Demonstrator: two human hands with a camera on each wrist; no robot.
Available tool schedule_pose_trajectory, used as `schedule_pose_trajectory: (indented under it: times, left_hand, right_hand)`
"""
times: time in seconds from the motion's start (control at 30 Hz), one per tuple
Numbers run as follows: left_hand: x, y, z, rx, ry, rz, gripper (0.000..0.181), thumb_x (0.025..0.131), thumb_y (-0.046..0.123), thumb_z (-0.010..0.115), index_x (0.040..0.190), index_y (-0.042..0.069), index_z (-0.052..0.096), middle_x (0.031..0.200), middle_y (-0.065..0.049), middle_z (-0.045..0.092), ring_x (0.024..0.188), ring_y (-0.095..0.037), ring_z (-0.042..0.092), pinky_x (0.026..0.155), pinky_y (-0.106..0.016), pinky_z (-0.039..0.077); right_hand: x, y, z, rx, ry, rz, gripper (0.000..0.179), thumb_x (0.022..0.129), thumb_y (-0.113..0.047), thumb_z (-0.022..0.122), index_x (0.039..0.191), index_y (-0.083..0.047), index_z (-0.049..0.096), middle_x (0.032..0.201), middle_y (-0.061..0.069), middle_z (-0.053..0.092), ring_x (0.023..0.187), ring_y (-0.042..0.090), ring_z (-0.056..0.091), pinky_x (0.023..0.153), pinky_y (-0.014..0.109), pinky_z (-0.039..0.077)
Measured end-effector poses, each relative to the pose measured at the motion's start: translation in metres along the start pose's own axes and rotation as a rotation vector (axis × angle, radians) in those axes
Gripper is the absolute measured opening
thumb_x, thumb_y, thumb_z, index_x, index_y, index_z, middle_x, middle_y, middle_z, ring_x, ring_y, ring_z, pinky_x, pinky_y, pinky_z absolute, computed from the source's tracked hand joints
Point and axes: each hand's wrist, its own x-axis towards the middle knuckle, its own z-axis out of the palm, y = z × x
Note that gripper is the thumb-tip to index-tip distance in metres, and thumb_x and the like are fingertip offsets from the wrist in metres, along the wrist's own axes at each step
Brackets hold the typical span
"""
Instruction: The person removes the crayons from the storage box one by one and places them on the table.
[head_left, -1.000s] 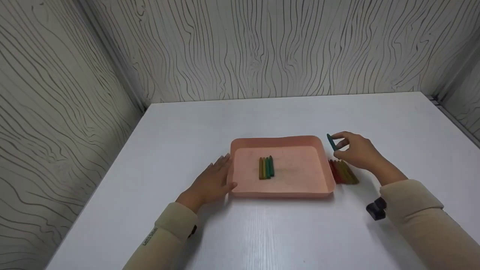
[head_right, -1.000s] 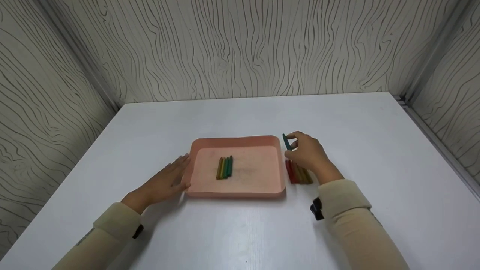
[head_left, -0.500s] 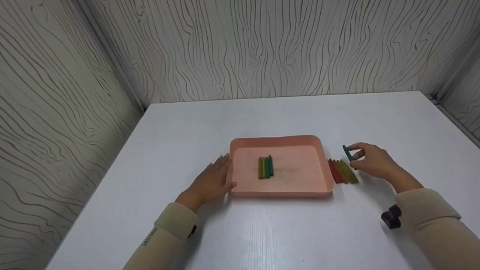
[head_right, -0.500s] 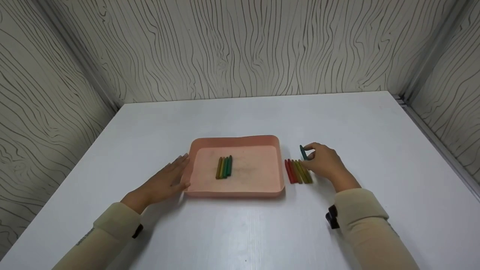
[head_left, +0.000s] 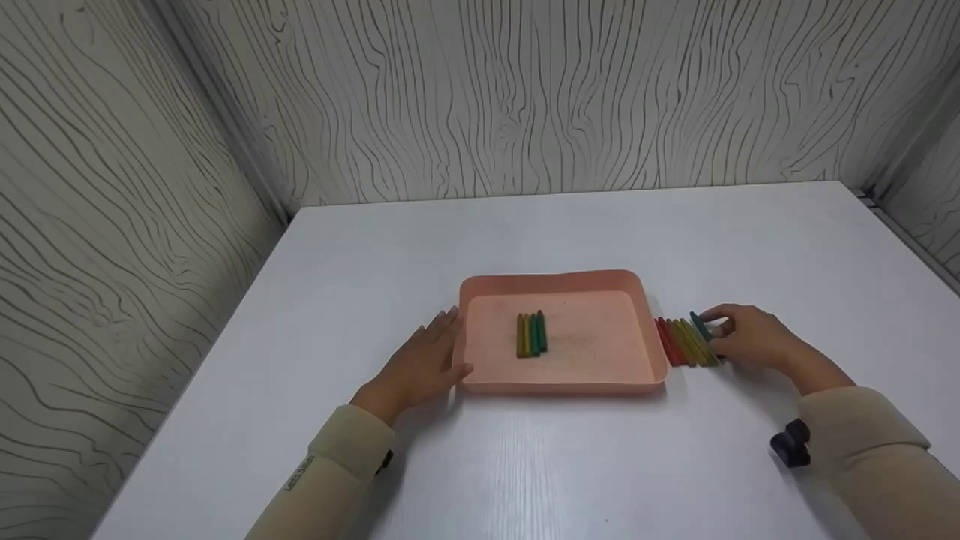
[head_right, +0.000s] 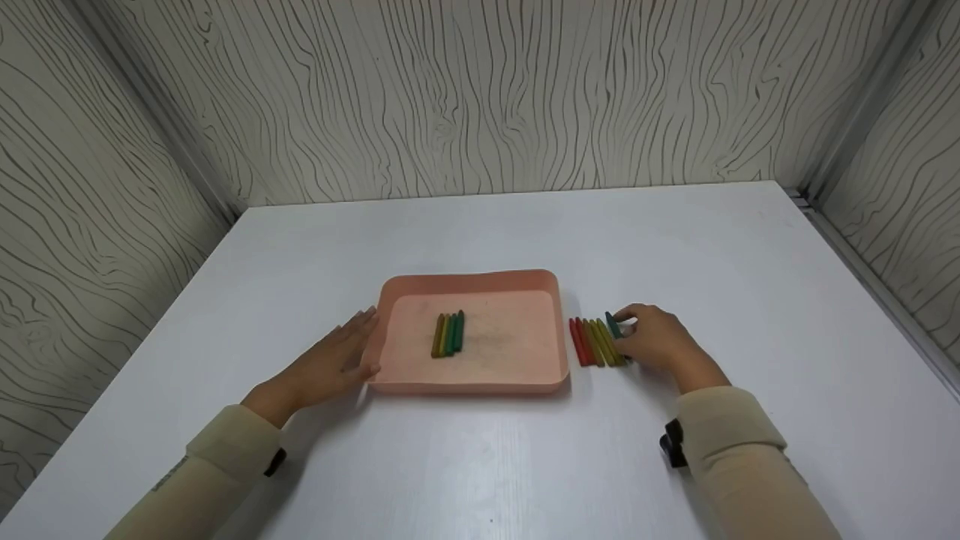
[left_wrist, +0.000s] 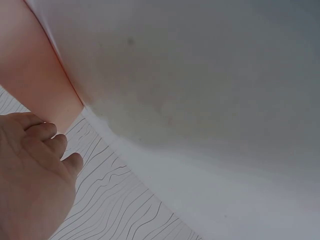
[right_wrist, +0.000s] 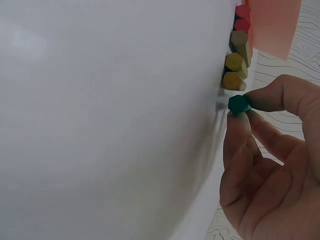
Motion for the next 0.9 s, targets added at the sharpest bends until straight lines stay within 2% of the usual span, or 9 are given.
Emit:
schedule_pose_trajectory:
  times: [0.37, 0.53, 0.63, 0.73, 0.9]
  left_hand:
    - [0.001, -0.001, 0.000, 0.002, 0.006, 0.016, 0.072, 0.099, 0.041, 0.044, 0.152, 0.001, 0.016, 0.158, -0.009, 0.011, 0.144, -0.025, 0.008, 0.114, -0.045, 0.012]
    - [0.001, 0.000, 0.000, 0.002, 0.005, 0.011, 0.073, 0.098, 0.042, 0.044, 0.152, 0.001, 0.016, 0.158, -0.009, 0.011, 0.144, -0.025, 0.009, 0.114, -0.045, 0.013]
    - [0.000, 0.000, 0.000, 0.002, -0.002, 0.000, 0.073, 0.098, 0.043, 0.044, 0.152, 0.002, 0.015, 0.158, -0.008, 0.010, 0.144, -0.023, 0.008, 0.114, -0.043, 0.013]
    - [0.000, 0.000, 0.001, 0.002, -0.005, -0.005, 0.074, 0.098, 0.043, 0.044, 0.152, 0.002, 0.015, 0.159, -0.007, 0.010, 0.144, -0.023, 0.008, 0.114, -0.043, 0.013]
    - [0.001, -0.001, 0.002, 0.008, -0.005, -0.008, 0.074, 0.098, 0.045, 0.044, 0.152, 0.003, 0.014, 0.159, -0.007, 0.010, 0.144, -0.022, 0.008, 0.114, -0.043, 0.012]
  right_hand:
    - [-0.001, -0.001, 0.002, 0.027, -0.021, 0.019, 0.053, 0.082, -0.011, 0.060, 0.129, 0.009, 0.048, 0.105, 0.026, 0.058, 0.084, 0.027, 0.055, 0.064, 0.033, 0.049]
    - [-0.002, 0.000, 0.001, 0.006, -0.029, 0.017, 0.051, 0.083, -0.013, 0.058, 0.129, 0.009, 0.049, 0.104, 0.026, 0.058, 0.081, 0.026, 0.055, 0.062, 0.032, 0.048]
    - [-0.003, -0.001, -0.002, -0.028, -0.014, 0.006, 0.052, 0.085, -0.018, 0.057, 0.130, 0.008, 0.050, 0.109, 0.029, 0.058, 0.086, 0.031, 0.056, 0.066, 0.037, 0.049]
    - [-0.005, -0.001, -0.006, -0.058, 0.019, -0.003, 0.054, 0.089, -0.026, 0.056, 0.131, 0.007, 0.049, 0.115, 0.033, 0.055, 0.097, 0.041, 0.055, 0.074, 0.047, 0.049]
    - [-0.007, -0.002, -0.010, -0.104, 0.076, -0.009, 0.058, 0.094, -0.036, 0.051, 0.132, 0.007, 0.046, 0.121, 0.037, 0.051, 0.109, 0.053, 0.048, 0.085, 0.061, 0.043]
